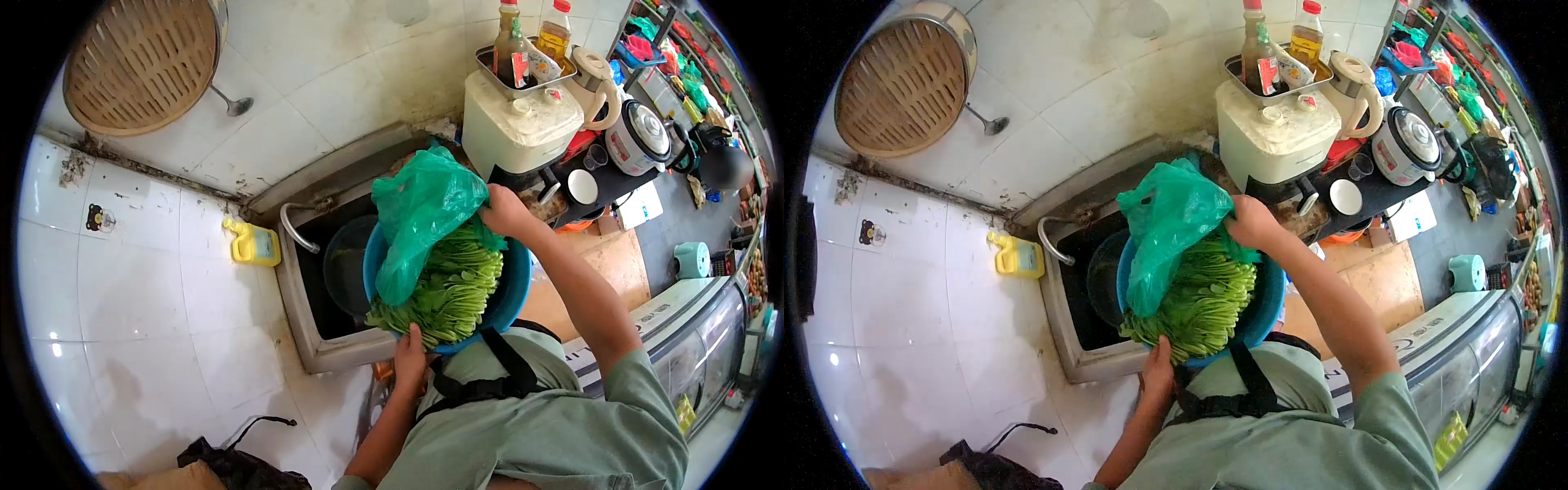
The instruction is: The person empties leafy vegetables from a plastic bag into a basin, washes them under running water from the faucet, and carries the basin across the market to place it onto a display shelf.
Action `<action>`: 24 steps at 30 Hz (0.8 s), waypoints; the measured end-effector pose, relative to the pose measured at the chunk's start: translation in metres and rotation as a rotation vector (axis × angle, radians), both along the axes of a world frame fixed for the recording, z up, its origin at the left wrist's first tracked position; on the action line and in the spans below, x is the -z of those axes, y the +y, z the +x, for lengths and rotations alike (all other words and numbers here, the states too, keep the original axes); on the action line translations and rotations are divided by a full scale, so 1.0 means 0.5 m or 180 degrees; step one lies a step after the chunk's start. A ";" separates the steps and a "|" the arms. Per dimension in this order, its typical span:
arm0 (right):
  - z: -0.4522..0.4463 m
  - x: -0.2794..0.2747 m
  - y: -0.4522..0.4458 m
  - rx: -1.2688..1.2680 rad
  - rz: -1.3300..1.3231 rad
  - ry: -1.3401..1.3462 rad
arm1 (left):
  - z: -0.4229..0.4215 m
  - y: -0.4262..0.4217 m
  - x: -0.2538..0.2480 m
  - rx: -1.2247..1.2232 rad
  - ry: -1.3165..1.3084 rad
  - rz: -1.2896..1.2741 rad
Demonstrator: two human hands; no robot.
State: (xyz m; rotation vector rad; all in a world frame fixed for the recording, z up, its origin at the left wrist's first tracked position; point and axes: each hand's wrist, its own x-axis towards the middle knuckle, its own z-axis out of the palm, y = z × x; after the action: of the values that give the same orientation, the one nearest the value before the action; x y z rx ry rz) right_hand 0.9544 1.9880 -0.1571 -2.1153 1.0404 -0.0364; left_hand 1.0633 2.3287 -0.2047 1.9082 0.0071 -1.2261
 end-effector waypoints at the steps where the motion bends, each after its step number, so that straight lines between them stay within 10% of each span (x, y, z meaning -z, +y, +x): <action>1: 0.003 0.010 0.002 -0.0013 0.0000 0.0005 | -0.005 0.007 0.010 -0.0013 0.0005 0.0000; 3: 0.011 0.027 0.007 0.0012 0.0206 -0.1876 | -0.015 0.009 0.023 -0.0650 0.0426 -0.0696; 9: 0.022 -0.051 0.009 0.0056 0.0009 -0.2507 | -0.018 -0.009 -0.026 -0.0882 0.0243 -0.0246; 13: 0.014 0.002 -0.013 -0.0159 -0.0151 -0.2335 | 0.092 0.054 0.168 -0.0330 -0.1062 -0.0186; 24: -0.014 -0.164 0.102 -0.0018 0.0908 -0.3180 | 0.139 0.021 0.067 0.0141 -0.0788 -0.0527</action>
State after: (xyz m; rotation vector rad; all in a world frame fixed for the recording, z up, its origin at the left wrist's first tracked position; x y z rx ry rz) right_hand 0.9471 2.0389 -0.0752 -1.5105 0.3909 -0.8022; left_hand 1.1327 2.3395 -0.2384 1.9093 -0.2610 -0.9797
